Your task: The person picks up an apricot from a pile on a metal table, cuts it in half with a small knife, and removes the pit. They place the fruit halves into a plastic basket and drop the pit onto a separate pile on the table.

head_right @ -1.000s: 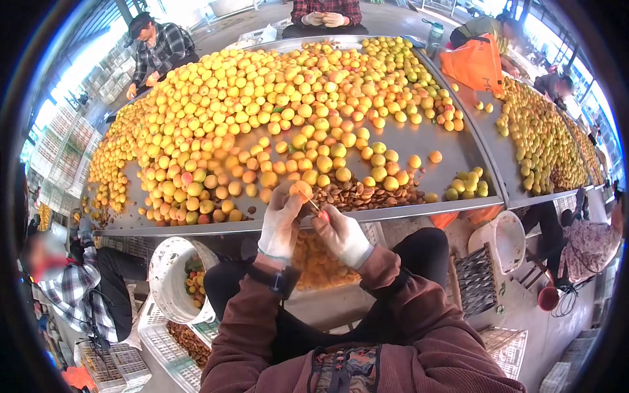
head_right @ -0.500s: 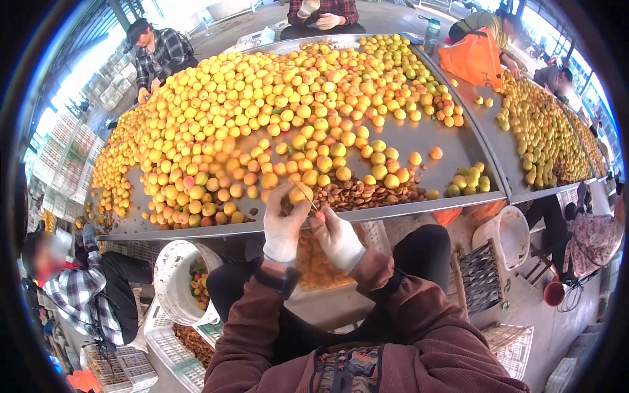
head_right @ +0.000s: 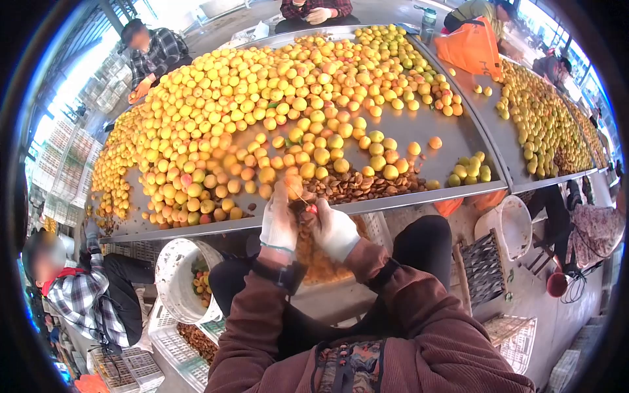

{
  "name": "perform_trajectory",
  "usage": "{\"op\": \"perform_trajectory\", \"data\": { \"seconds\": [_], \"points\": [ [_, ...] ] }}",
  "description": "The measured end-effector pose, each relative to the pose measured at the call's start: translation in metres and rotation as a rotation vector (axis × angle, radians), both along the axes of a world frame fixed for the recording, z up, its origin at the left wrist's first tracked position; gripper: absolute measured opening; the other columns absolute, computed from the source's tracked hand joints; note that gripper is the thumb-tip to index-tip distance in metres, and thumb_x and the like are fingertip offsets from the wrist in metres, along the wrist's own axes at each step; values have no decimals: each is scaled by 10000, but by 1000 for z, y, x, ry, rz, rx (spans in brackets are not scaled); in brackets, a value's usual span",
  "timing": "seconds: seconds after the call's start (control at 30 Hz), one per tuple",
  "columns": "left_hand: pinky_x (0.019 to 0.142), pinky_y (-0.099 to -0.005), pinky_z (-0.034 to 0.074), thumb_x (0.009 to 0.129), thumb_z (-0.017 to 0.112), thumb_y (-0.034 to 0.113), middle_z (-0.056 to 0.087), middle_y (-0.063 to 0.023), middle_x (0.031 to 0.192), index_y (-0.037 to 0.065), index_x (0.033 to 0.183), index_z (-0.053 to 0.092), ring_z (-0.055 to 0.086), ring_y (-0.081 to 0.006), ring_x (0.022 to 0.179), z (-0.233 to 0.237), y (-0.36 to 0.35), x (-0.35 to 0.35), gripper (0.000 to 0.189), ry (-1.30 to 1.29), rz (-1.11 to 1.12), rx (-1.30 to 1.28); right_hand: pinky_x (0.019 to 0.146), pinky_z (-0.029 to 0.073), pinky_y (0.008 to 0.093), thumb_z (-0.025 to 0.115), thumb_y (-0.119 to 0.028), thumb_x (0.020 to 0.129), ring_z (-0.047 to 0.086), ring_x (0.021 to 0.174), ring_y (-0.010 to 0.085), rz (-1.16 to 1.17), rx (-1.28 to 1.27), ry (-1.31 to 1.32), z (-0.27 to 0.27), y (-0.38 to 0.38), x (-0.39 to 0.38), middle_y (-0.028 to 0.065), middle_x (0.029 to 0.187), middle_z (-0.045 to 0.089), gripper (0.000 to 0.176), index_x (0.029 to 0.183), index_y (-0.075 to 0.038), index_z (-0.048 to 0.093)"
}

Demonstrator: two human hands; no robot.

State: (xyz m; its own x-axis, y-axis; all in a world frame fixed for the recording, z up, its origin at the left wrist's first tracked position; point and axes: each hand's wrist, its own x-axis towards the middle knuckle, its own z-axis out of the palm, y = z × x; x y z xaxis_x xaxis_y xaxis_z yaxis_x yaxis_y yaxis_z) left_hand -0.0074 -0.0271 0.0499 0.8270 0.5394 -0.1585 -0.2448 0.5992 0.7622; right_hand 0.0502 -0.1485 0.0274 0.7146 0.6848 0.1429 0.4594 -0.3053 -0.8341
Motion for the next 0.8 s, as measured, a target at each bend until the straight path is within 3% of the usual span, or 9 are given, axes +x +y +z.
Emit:
{"op": "perform_trajectory", "data": {
  "seconds": [0.1, 0.17, 0.2, 0.27, 0.37, 0.5, 0.6, 0.7, 0.8],
  "points": [
    [694, -285, 516, 1002, 457, 365, 640, -91, 1019, 17, 1144, 545, 625, -155, 828, -12, 5, -7, 386, -83, -36, 157, 580, 456, 484, 527, -192, 934, 593, 751, 467, 6, -33, -97, -6, -1, 2, 276, 721, 575, 263, 1099, -4, 444],
    [700, -288, 511, 999, 452, 376, 649, -105, 1044, 20, 1178, 550, 635, -162, 866, -36, 13, -13, 410, 324, 133, 1244, 566, 467, 508, 508, -260, 939, 604, 687, 442, 17, -83, -159, -4, -2, 3, 222, 677, 604, 233, 1005, -46, 443],
    [700, -288, 511, 999, 452, 376, 649, -105, 1044, 20, 1178, 550, 635, -162, 866, -20, 7, -14, 410, 324, 135, 1243, 566, 467, 508, 508, -260, 939, 604, 687, 442, 18, -84, -161, -6, -2, 3, 222, 677, 604, 233, 1005, -46, 443],
    [709, -289, 499, 985, 470, 325, 649, -90, 1023, 7, 1217, 538, 633, -152, 883, 9, -4, -14, 399, 51, -25, 88, 557, 455, 508, 501, -253, 943, 604, 697, 447, 40, 11, -133, -10, 0, 3, 232, 687, 604, 221, 982, -43, 446],
    [719, -275, 488, 966, 490, 280, 641, -76, 998, -3, 1207, 539, 620, -134, 861, -10, 12, 0, 375, 255, 32, -67, 577, 462, 468, 509, -271, 949, 591, 705, 452, 35, 42, -4, -3, 1, -2, 246, 716, 599, 252, 949, -21, 475],
    [742, -252, 480, 940, 550, 220, 628, -58, 965, -16, 1200, 535, 600, -116, 852, -17, 20, 1, 352, 183, 81, 241, 636, 468, 381, 515, -304, 964, 596, 691, 343, 51, 125, 164, 3, 1, -3, 195, 736, 584, 301, 939, -4, 517],
    [793, -239, 470, 873, 617, 51, 605, -41, 1002, -38, 1212, 514, 575, -103, 898, 0, 14, 10, 365, -102, 83, 311, 713, 442, 298, 493, -347, 989, 454, 775, 120, 133, 280, 452, 3, -2, 2, 59, 780, 504, 345, 981, -6, 543],
    [806, -243, 472, 885, 603, 43, 600, -31, 1033, -31, 1181, 518, 561, -104, 955, 14, 6, 2, 317, -74, 76, 621, 701, 446, 303, 495, -339, 989, 460, 745, 142, 171, 316, 460, 7, -5, 1, 91, 769, 518, 326, 975, -16, 537],
    [772, -233, 451, 906, 570, 69, 594, -30, 973, -3, 1193, 559, 548, -106, 896, 17, 1, 3, 296, -77, 71, 467, 669, 464, 334, 490, -334, 990, 554, 696, 234, 75, 291, 251, 8, 0, -5, 151, 756, 563, 311, 964, -27, 527]
  ]
}}
